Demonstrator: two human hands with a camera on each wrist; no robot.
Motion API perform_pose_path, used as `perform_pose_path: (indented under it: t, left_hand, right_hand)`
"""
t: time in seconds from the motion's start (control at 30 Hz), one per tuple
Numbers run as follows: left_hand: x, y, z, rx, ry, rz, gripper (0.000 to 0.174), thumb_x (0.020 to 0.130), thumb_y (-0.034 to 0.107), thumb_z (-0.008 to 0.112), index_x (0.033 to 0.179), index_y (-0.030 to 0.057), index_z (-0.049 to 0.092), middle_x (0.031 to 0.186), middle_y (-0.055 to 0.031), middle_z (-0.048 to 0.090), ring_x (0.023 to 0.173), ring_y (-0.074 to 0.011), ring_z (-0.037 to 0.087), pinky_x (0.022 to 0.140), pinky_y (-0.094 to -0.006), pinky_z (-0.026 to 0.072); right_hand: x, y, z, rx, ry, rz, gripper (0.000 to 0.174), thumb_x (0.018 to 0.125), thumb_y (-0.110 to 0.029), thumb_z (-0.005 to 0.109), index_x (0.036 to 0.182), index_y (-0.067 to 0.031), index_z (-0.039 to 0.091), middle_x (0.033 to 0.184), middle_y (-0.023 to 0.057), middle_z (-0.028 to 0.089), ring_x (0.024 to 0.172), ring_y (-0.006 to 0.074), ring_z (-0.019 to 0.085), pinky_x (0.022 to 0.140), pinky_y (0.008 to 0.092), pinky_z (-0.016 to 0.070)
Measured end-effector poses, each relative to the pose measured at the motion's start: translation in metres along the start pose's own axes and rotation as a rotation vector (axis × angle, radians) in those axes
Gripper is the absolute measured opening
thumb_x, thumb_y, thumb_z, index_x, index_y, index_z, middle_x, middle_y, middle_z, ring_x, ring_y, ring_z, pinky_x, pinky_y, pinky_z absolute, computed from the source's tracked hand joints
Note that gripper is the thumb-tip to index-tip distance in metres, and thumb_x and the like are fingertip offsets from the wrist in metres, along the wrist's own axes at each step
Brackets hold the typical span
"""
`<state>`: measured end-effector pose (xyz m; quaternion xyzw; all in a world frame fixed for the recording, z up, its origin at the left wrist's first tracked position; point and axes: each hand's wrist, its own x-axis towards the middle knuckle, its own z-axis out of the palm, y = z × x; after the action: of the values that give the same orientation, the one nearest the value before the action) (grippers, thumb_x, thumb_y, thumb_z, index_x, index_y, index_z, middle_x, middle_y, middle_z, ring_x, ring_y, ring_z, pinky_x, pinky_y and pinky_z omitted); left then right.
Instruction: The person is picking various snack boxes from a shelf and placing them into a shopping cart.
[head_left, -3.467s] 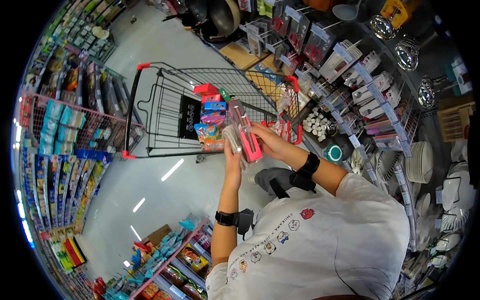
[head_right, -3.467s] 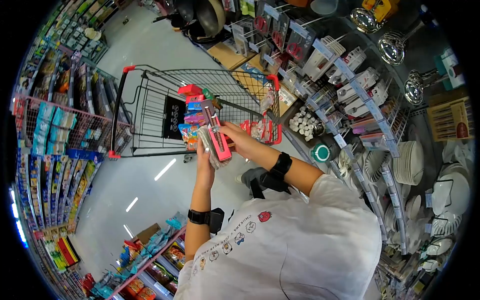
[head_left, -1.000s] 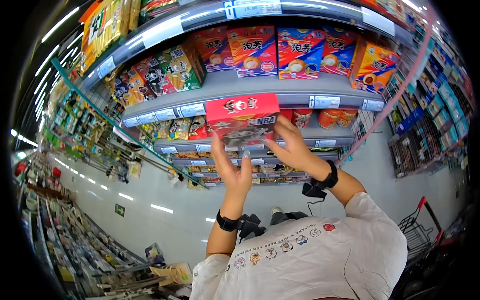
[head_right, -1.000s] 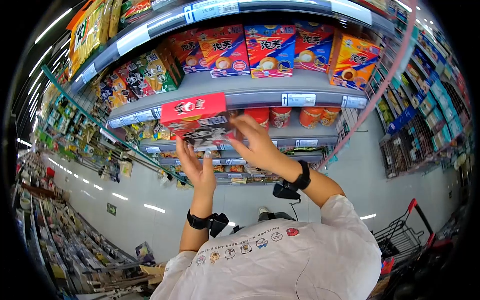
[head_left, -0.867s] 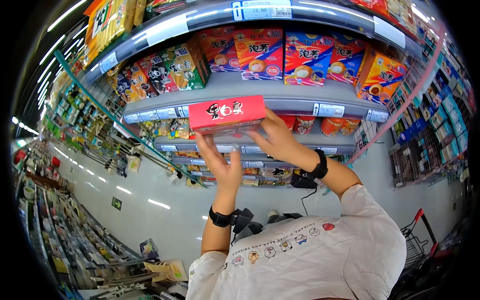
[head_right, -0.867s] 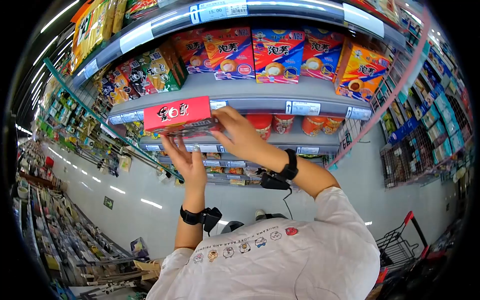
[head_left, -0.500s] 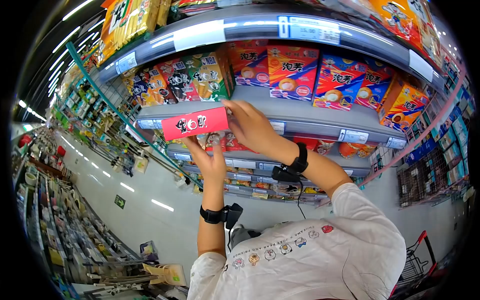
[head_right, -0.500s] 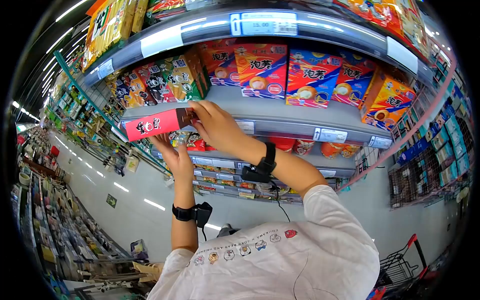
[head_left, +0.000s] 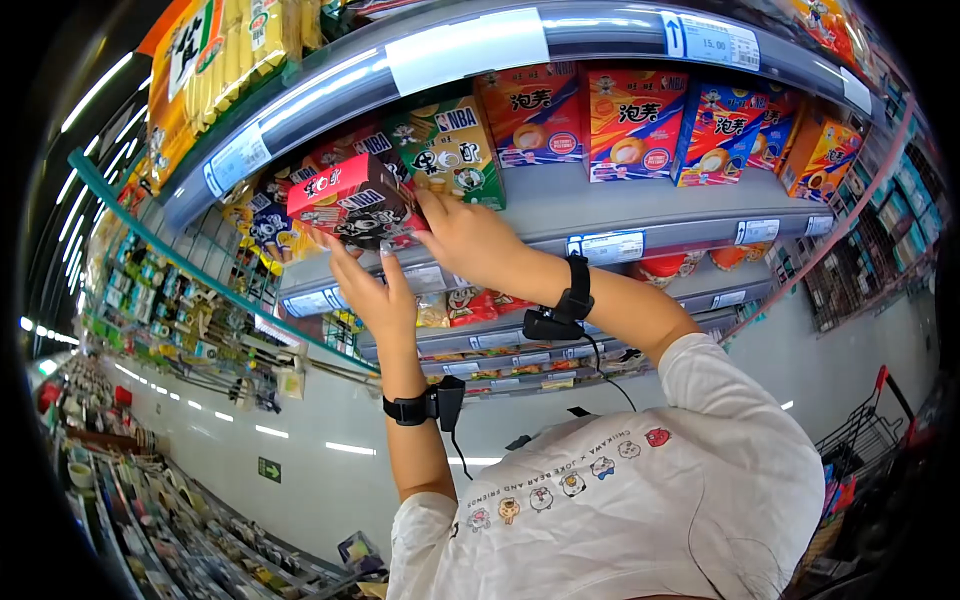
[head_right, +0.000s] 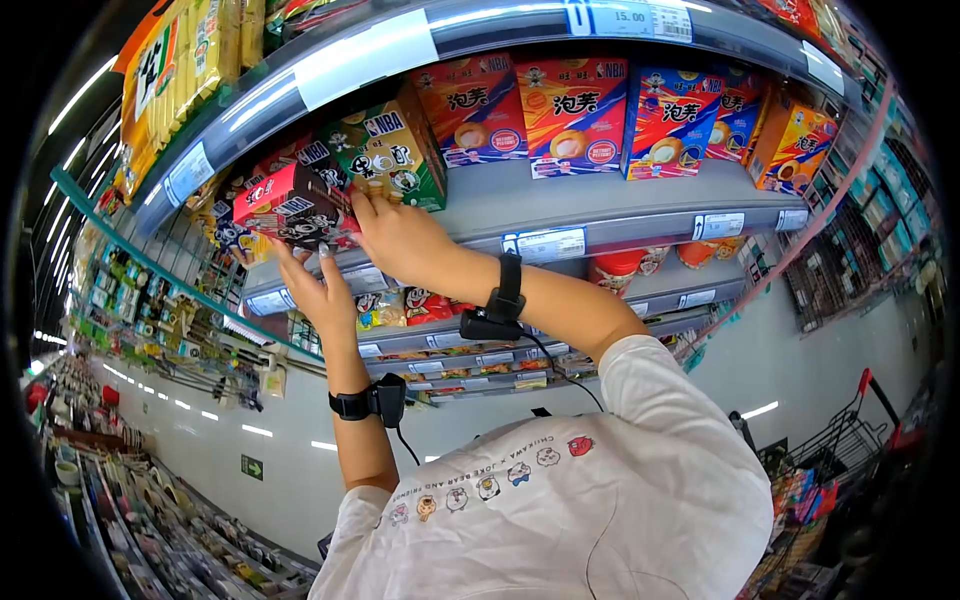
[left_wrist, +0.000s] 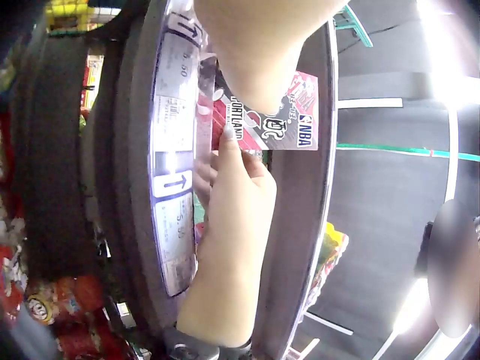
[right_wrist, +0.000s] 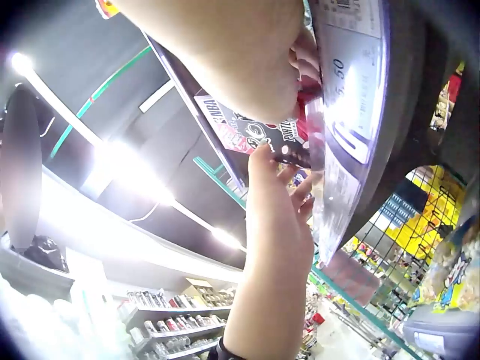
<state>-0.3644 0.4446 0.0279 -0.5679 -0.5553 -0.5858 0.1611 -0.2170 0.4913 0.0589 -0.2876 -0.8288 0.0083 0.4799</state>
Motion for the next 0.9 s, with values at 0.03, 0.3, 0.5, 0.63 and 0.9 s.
perform_pose_path:
  t: [0.03, 0.3, 0.5, 0.63, 0.9]
  left_hand:
    - [0.002, -0.004, -0.001, 0.047, -0.020, -0.006, 0.066, 0.081, 0.015, 0.057, 0.138, -0.0015, 0.027, 0.125, -0.0207, 0.043, 0.104, -0.0309, 0.049, 0.088, -0.0428, 0.0339]
    - [0.005, -0.012, 0.010, 0.229, -0.008, 0.006, 0.065, 0.076, 0.022, 0.062, 0.133, 0.0020, 0.037, 0.114, -0.0130, 0.049, 0.100, -0.0245, 0.051, 0.087, -0.0403, 0.0272]
    - [-0.004, -0.025, 0.019, 0.214, 0.129, 0.086, 0.039, 0.072, 0.019, 0.060, 0.108, 0.0068, 0.053, 0.116, -0.0113, 0.051, 0.100, -0.0254, 0.051, 0.084, -0.0384, 0.0274]
    - [-0.004, -0.023, 0.018, 0.264, 0.098, 0.074, 0.026, 0.071, 0.018, 0.057, 0.095, 0.0089, 0.059, 0.118, -0.0112, 0.052, 0.101, -0.0262, 0.050, 0.082, -0.0382, 0.0273]
    - [-0.005, -0.022, 0.020, 0.247, 0.124, 0.082, 0.024, 0.070, 0.016, 0.054, 0.092, 0.0067, 0.060, 0.115, -0.0149, 0.051, 0.103, -0.0300, 0.050, 0.082, -0.0420, 0.0302]
  right_hand:
    - [0.001, -0.001, 0.000, -0.008, -0.015, 0.023, 0.052, 0.082, -0.022, 0.061, 0.123, 0.0034, 0.041, 0.088, 0.0232, 0.061, 0.066, 0.0393, 0.061, 0.056, 0.0426, 0.0513]
    - [0.001, 0.004, 0.000, -0.053, -0.061, 0.091, 0.054, 0.081, -0.022, 0.063, 0.124, 0.0005, 0.038, 0.085, 0.0213, 0.063, 0.066, 0.0378, 0.062, 0.054, 0.0418, 0.0511]
    - [-0.006, 0.006, 0.004, -0.072, -0.019, 0.057, 0.039, 0.081, -0.018, 0.062, 0.112, -0.0028, 0.044, 0.080, 0.0172, 0.061, 0.063, 0.0345, 0.062, 0.053, 0.0411, 0.0496]
    - [-0.007, 0.007, 0.004, -0.093, -0.024, -0.030, 0.028, 0.078, -0.012, 0.059, 0.104, -0.0046, 0.051, 0.080, 0.0126, 0.057, 0.065, 0.0308, 0.062, 0.053, 0.0380, 0.0500]
    - [-0.009, 0.009, 0.005, -0.080, -0.052, -0.077, 0.029, 0.074, -0.006, 0.058, 0.103, -0.0069, 0.058, 0.086, 0.0074, 0.059, 0.072, 0.0251, 0.062, 0.057, 0.0340, 0.0507]
